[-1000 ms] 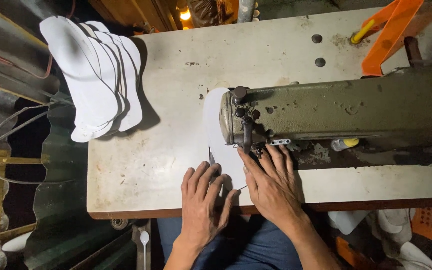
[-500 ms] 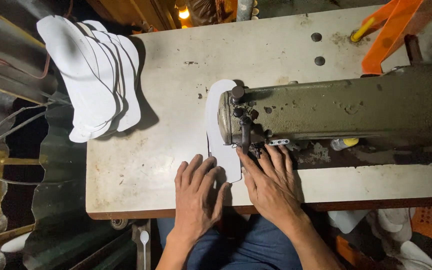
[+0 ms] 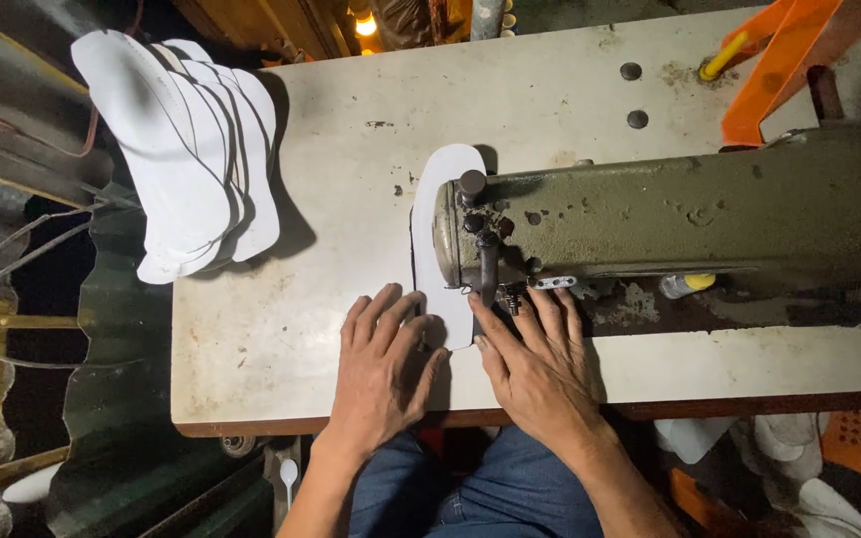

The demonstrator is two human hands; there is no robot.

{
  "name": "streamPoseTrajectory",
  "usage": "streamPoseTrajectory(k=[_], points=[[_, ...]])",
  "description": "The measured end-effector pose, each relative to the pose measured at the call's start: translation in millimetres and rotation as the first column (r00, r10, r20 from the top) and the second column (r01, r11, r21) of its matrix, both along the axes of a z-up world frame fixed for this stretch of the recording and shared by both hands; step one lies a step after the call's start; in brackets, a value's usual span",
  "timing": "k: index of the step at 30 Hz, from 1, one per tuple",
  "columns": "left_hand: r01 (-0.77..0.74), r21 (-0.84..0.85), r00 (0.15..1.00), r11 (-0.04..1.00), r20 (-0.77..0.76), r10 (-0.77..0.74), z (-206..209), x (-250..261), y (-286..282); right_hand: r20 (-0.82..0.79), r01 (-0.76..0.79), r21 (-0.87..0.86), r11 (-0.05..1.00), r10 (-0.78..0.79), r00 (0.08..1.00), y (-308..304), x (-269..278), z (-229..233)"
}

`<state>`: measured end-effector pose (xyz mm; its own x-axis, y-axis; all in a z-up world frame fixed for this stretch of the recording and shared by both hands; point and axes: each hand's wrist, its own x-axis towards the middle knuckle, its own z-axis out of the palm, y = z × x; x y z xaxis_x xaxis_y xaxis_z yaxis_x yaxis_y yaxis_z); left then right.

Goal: The person is using an industrial sewing machine to stitch the edges of shoe insoles, picking them from a stack and guiding them through the needle.

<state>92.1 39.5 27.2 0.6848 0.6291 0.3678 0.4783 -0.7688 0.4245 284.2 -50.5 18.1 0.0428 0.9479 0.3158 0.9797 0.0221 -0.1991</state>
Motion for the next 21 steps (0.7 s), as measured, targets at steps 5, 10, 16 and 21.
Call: streamPoseTrajectory(k=[5,10,16,21], points=[[0.037,-0.038,0.999,0.999,-0.011,-0.038,-0.2,-0.5,10.7,-0.017,-0.004,-0.025,1.000,0.004,1.000,0.5,0.5,-1.3],[0.079,-0.064,0.997,0.995,-0.020,-0.080,0.7,-1.0,20.9,0.025,0.002,-0.022,1.000,-0.002,1.000,0.9,0.0,1.1],[0.155,-0.040,0.985,0.987,-0.067,-0.157,3.7,-1.9,38.3,0.000,0.000,-0.035,0.999,0.000,1.000,0.4,0.6,-0.6],[0.236,-0.148,0.957,0.960,-0.134,-0.256,4.6,-1.1,54.4,0.025,0.001,-0.026,1.000,-0.001,1.000,0.6,0.9,-1.2]])
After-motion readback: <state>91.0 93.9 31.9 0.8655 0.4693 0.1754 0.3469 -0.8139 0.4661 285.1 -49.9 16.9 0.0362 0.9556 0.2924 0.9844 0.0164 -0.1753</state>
